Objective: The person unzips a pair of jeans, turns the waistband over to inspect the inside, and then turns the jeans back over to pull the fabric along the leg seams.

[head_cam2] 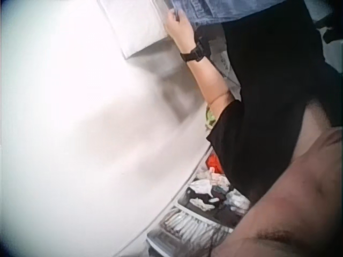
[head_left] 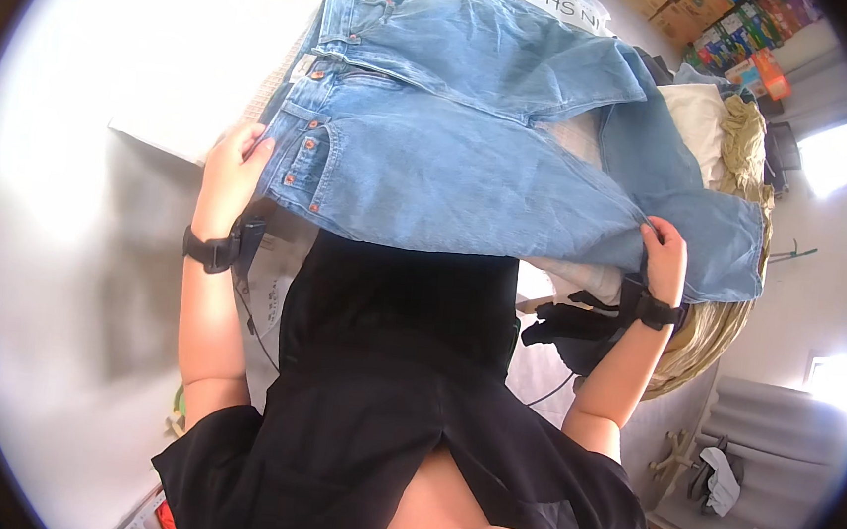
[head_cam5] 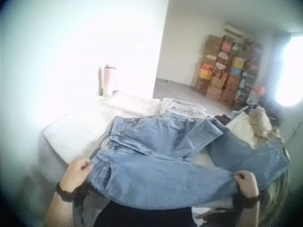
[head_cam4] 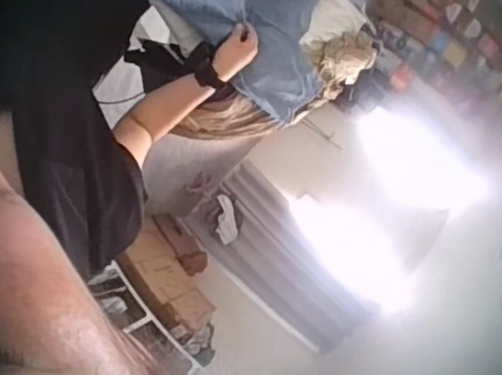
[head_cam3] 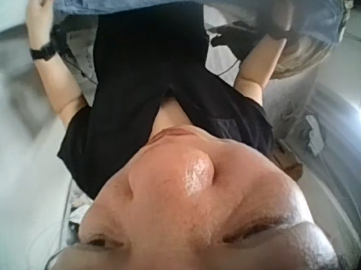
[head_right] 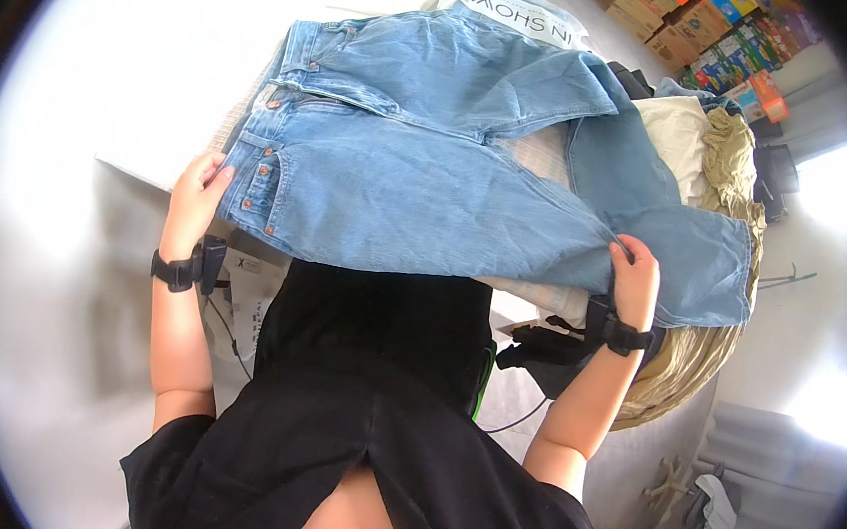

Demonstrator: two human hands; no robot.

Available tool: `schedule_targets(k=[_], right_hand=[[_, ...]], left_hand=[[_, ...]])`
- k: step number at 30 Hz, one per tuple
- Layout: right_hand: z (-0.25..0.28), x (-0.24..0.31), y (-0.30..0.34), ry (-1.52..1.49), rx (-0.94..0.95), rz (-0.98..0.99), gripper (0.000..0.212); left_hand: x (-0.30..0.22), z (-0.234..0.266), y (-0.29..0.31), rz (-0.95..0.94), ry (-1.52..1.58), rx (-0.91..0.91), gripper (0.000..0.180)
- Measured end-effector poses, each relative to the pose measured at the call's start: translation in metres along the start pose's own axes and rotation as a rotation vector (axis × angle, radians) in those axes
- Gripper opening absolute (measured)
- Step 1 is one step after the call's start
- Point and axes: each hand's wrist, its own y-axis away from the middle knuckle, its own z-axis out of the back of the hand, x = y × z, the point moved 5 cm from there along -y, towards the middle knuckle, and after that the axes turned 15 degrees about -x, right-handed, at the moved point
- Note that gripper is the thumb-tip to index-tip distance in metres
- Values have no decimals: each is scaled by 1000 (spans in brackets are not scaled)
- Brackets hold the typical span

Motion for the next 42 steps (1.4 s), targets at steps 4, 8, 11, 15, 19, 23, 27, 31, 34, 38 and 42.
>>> schedule_targets(k=[4, 8, 11, 15, 19, 23, 27, 31, 34, 38, 42], right_hand=[[2, 44, 29, 212, -101, 231, 31], [-6, 97, 64, 110, -64, 514, 40], [-35, 118, 88, -11, 200, 615, 52], [-73, 100, 105, 118, 342, 567, 64], [-75, 99, 107, 154, 252, 571, 64], [-77, 100, 108, 176, 193, 582, 61], [-79, 99, 109, 171, 168, 572, 60], [-78, 100, 108, 177, 180, 556, 61], [-77, 102, 107, 175, 173, 553, 60], [-79, 102, 105, 176, 181, 552, 60], [-82, 96, 107, 176, 140, 564, 57]], left_hand=[[-21, 15, 10, -68, -27, -178, 22], [-47, 19, 26, -133, 32, -246, 18], [-57, 1, 33, -166, 127, -101, 18], [-59, -12, 39, -251, 74, -103, 23], [-63, -19, 44, -375, -31, -123, 17], [-59, -22, 44, -373, -92, -118, 14], [-52, -22, 42, -360, -43, -72, 15], [-48, -25, 39, -340, -43, -46, 14], [-48, -24, 38, -348, -54, -22, 10], [-56, -13, 29, -142, 156, 85, 11], [-51, -10, 27, 36, 174, 30, 13]])
